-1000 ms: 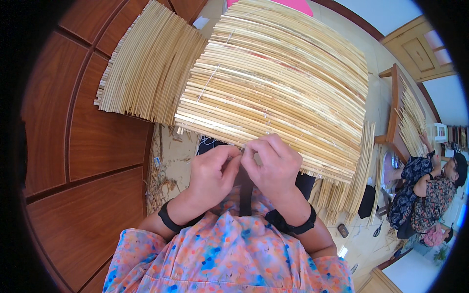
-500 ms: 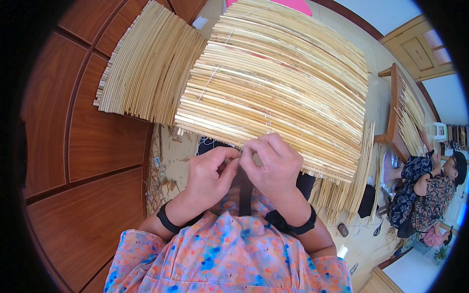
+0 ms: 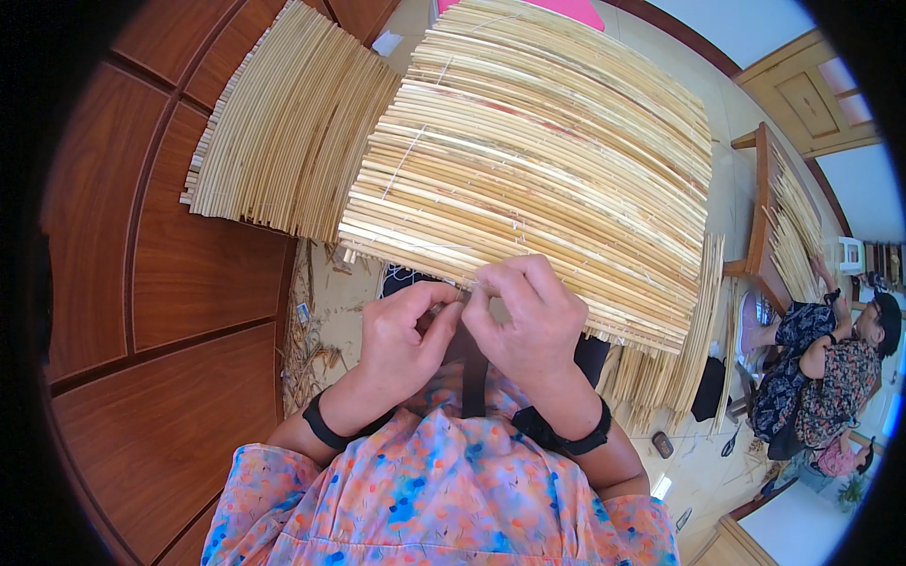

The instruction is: The recorder is weaving together bundles of dried reeds or straw using white thread to create a mat.

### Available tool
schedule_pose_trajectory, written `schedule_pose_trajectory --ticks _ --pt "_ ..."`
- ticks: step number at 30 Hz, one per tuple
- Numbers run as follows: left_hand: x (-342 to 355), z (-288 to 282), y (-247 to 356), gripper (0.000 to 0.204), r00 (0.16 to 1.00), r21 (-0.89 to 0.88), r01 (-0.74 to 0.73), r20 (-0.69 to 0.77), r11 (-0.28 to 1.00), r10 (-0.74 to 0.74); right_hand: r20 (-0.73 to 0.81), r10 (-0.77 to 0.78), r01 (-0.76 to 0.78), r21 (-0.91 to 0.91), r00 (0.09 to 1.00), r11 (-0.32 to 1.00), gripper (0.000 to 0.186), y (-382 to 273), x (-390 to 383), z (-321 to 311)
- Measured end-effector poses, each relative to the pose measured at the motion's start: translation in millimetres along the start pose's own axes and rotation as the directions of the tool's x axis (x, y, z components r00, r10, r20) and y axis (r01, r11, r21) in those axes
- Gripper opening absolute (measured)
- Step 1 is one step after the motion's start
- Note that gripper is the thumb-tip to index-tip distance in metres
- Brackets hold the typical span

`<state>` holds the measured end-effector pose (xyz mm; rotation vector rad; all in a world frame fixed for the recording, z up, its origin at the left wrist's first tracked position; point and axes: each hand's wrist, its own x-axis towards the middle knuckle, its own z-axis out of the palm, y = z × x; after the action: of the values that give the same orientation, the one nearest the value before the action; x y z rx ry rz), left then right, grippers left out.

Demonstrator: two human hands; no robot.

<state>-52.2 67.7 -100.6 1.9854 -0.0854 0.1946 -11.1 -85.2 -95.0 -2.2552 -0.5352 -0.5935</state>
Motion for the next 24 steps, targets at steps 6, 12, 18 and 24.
schedule_pose_trajectory --ticks 6,12,18,24 --pt "1 -1 1 0.006 1.0 0.001 -0.006 -0.028 1.0 0.006 0.099 0.046 -0.047 0.007 0.994 0.999 0.023 -8 8 -11" --pt "-1 -1 0 0.006 1.0 -0.011 0.005 -0.023 1.0 -0.006 0.08 -0.04 0.043 -0.043 0.996 0.998 0.018 5 1 -4" --pt "1 -1 5 0.008 0.999 -0.011 -0.044 0.026 0.999 0.044 0.07 -0.018 0.022 -0.044 0.997 0.999 0.014 1 2 -4" --pt "0 0 1 0.008 0.999 -0.005 -0.04 0.025 0.999 0.04 0.061 -0.008 0.008 -0.007 0.998 1.0 0.013 3 1 -3"
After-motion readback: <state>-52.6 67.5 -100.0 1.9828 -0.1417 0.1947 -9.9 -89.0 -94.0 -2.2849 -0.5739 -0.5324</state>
